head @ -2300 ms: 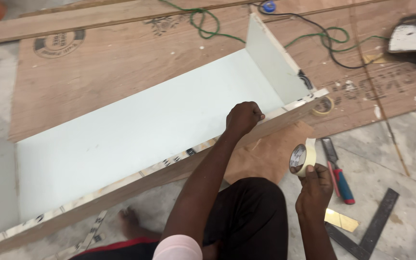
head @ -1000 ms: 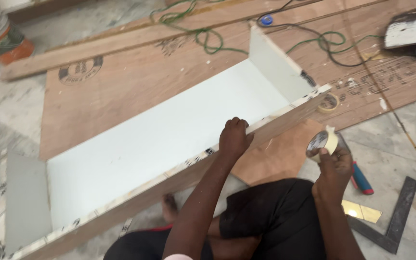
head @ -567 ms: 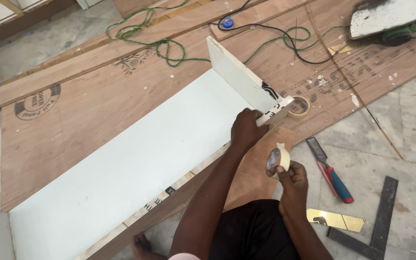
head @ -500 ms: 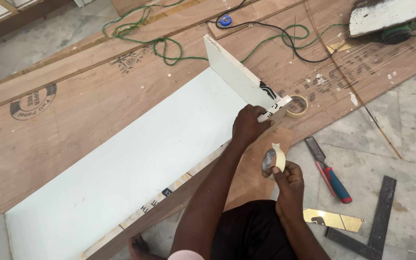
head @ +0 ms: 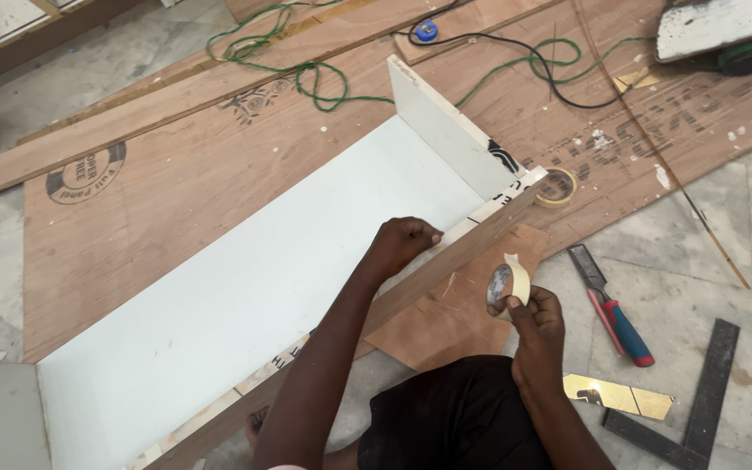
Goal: The person sits on the floor and applies adhesive edge banding tape to the exposed edges of a white wooden drawer box. They unroll the tape, press it along the edge, and smooth it down by hand.
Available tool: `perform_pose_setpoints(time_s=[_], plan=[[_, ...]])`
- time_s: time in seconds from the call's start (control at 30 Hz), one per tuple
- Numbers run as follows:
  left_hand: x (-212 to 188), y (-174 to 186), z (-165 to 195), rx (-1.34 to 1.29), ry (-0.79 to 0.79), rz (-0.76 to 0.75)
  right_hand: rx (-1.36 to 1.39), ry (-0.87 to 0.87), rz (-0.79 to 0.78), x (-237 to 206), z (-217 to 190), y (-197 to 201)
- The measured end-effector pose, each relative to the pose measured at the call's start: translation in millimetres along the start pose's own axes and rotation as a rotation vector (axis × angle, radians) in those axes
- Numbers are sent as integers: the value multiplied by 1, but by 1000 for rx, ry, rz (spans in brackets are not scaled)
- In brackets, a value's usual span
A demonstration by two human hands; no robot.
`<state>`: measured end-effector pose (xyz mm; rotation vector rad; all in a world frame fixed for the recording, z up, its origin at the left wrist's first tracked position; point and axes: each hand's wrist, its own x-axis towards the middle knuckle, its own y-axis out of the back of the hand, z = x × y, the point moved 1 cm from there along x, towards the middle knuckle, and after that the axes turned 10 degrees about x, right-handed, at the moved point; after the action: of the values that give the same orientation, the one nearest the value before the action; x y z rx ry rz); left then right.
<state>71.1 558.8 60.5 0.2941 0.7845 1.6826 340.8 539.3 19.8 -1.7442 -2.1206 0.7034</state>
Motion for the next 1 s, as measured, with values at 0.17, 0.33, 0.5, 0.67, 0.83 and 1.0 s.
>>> perform_pose_setpoints(time_s=[0.17,0.33,0.5,0.67,0.83,1.0], plan=[[-35,24,-19,9,-95,-3,-10,12,-14,-7,-2,-2],[-60,47,-33,49,114,-104,3,-8,-16,-7,-2,-4],[-53,36,-27,39,101,-16,-4,-24,1,-4,0,-3],[-13,13,-7,74,75,42,-26,-18,-17,-3,2,-4],[25,-13,18,179,-14,129,12,-21,-22,0,3,-2],[65,-33,46,189,-21,156,47,-47,-22,6,6,0]])
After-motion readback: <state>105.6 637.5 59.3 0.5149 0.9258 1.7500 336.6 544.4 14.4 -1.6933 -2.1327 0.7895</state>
